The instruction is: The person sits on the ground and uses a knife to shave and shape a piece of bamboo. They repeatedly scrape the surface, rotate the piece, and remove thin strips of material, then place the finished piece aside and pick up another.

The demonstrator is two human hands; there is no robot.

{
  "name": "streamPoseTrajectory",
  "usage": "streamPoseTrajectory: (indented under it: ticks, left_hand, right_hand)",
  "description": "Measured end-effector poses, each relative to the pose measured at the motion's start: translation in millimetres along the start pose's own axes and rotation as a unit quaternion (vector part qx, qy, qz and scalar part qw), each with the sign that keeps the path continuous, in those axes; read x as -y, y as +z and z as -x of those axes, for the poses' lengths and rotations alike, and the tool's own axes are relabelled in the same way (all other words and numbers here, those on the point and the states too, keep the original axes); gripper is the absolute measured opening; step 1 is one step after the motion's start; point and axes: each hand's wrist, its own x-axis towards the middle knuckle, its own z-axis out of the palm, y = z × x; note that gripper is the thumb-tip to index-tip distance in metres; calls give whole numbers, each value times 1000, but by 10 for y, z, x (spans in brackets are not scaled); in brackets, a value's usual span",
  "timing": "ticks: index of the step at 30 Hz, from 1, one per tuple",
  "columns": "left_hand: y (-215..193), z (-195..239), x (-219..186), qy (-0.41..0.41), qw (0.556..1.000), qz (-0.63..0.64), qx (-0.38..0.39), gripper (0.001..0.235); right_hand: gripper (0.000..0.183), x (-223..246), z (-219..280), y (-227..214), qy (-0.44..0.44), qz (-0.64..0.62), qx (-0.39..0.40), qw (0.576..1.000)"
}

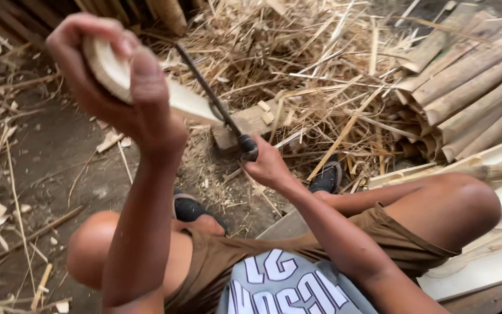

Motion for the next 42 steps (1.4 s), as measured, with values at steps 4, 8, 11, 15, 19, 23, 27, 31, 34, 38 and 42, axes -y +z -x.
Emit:
streamPoseTrajectory:
  ticks: [4, 8, 11, 15, 19, 23, 27, 31, 34, 38, 42]
  left_hand:
    - [35, 33, -22, -11, 999, 40, 15, 27]
    - [46, 126, -37, -2, 1000, -3, 14, 26]
    - [85, 138, -20, 3, 1000, -23, 13, 29]
    - [74, 107, 51, 5, 999, 37, -10, 30]
    - [7, 45, 42, 42, 999, 29, -3, 33]
    - [-18, 157, 112, 14, 1000, 12, -4, 29]
    - [8, 108, 124, 44, 999, -13, 6, 29]
    - [-72, 102, 36, 30, 999, -21, 0, 38]
    - [-63, 52, 76, 45, 999, 11, 4, 43]
    - [-132, 127, 157, 38, 999, -3, -3, 51]
    - [-343, -17, 150, 8, 1000, -4, -1, 39]
  right_hand:
    - [37, 182, 149, -232, -78, -41, -18, 996]
    - [22, 332, 317, -446, -287, -54, -146, 945]
    - [24, 177, 225, -255, -266, -74, -160, 948]
    - [24, -12, 53, -108, -75, 48, -63, 994]
    - [23, 305, 278, -379, -127, -41, -28, 991]
    - [17, 215, 316, -433, -274, -52, -138, 950]
    - [30, -36, 37, -91, -71, 72, -56, 993]
    - [30, 140, 112, -244, 11, 47, 12, 999]
    - [28, 250, 283, -317, -89, 13, -5, 996]
    - [21, -496, 36, 75, -97, 44, -50, 993]
    - [22, -1541, -503, 219, 82, 242, 29, 966]
